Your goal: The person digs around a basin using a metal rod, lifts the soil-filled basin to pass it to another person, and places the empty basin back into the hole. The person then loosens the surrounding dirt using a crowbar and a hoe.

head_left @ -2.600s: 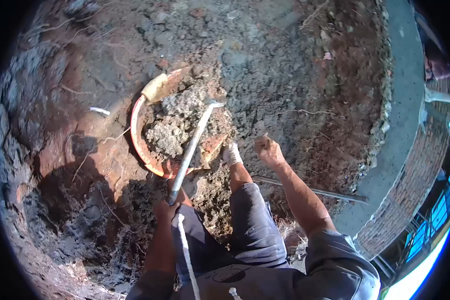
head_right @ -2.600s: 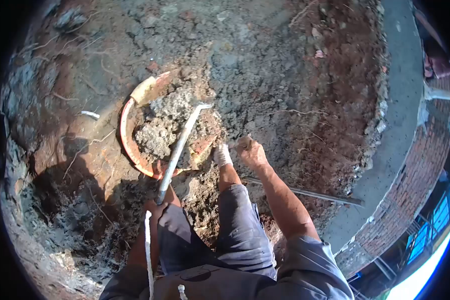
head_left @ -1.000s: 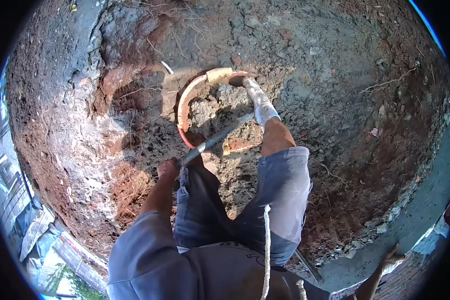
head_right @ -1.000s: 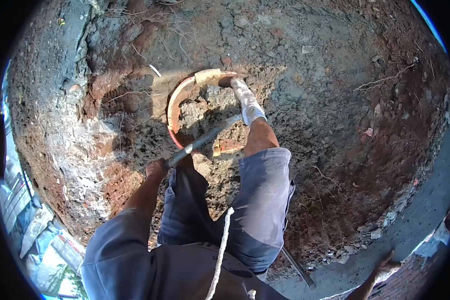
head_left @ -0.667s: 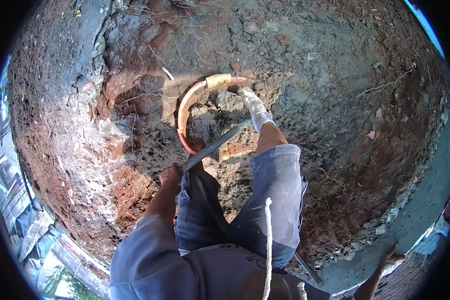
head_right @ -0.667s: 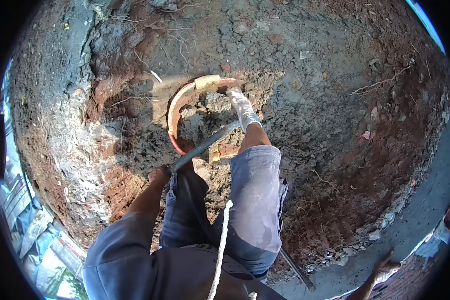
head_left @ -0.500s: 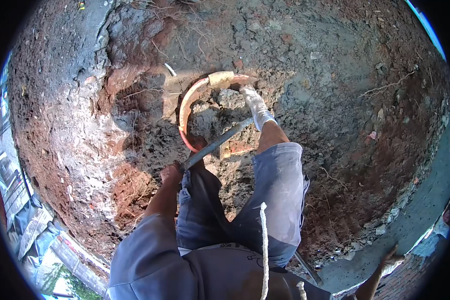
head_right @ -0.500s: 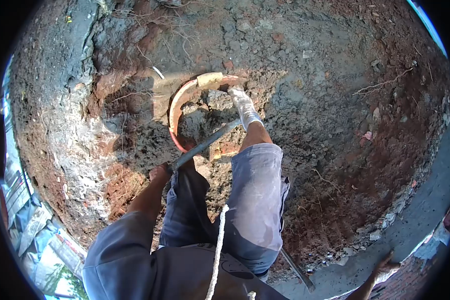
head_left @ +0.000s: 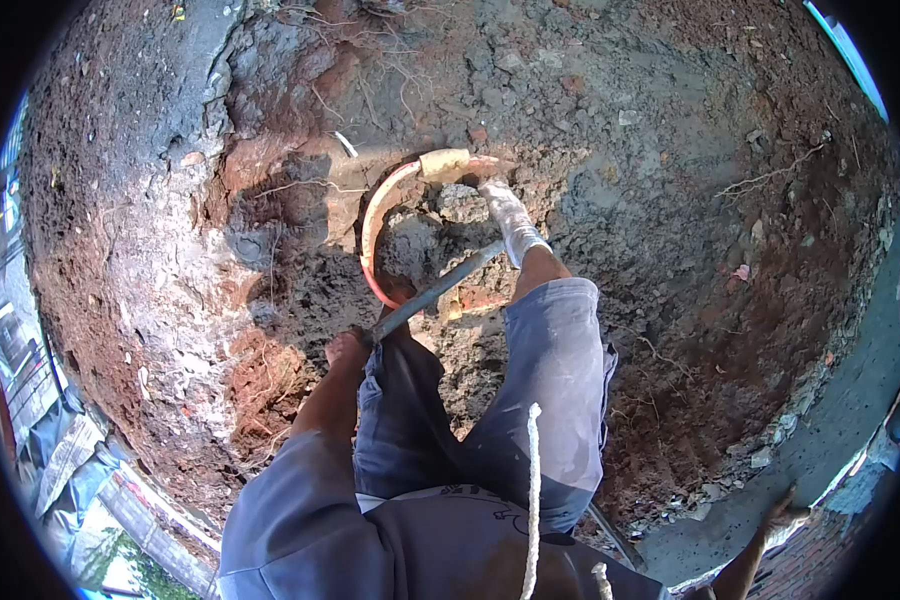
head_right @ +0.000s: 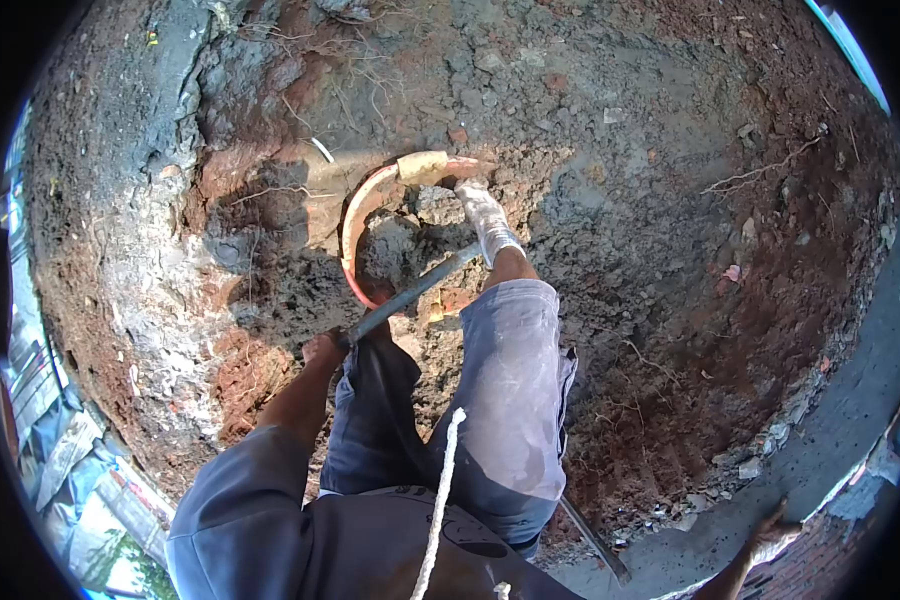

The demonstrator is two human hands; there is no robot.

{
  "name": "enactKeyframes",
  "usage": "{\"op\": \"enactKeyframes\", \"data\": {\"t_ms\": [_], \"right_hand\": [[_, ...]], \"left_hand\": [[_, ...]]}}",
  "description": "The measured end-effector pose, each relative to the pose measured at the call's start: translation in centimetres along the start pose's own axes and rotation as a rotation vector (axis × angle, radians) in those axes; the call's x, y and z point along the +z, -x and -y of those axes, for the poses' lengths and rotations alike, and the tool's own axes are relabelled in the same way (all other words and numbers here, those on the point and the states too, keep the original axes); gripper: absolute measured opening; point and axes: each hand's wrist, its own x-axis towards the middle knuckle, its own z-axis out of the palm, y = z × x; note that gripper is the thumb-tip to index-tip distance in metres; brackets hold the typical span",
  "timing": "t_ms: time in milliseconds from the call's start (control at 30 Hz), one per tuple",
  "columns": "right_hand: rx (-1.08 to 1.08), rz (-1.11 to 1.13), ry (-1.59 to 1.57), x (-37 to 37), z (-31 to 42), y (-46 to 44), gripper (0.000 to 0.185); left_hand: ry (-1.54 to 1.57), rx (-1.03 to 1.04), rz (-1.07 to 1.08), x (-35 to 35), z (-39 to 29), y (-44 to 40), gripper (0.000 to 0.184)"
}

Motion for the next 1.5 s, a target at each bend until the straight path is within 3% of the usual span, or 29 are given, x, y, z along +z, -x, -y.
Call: {"op": "enactKeyframes", "data": {"t_ms": [133,200,300,700,1100,1300,1433,1500], "right_hand": [[-0.054,-0.122,-0.043,0.0,0.5,0.1,0.087],[-0.064,-0.124,-0.032,0.3,0.0,0.1,0.086],[-0.003,0.048,0.021,0.1,-0.3,-0.2,0.084],[-0.059,-0.060,-0.018,0.6,-0.7,-0.1,0.078],[-0.020,-0.020,-0.021,0.9,-0.9,-0.1,0.082],[0.007,0.014,0.009,1.7,-1.5,-0.4,0.084],[-0.069,-0.100,-0.040,0.8,-0.5,0.0,0.087],[0.009,0.008,0.002,0.9,-0.8,-0.1,0.090]], "left_hand": [[-0.004,-0.008,-0.020,-0.2,-0.1,0.0,0.029],[-0.005,-0.010,-0.014,-0.7,-0.2,0.5,0.029],[-0.002,-0.014,-0.015,-0.6,0.0,-0.1,0.031],[-0.012,0.007,-0.003,-3.2,-0.5,0.9,0.036],[-0.037,-0.033,0.030,-4.1,-1.0,0.9,0.038],[-0.116,-0.006,0.050,-8.0,-2.5,3.0,0.044],[-0.159,0.002,0.033,-7.2,-2.4,1.7,0.049],[-0.195,0.010,0.013,-6.3,-2.1,1.4,0.053]]}}
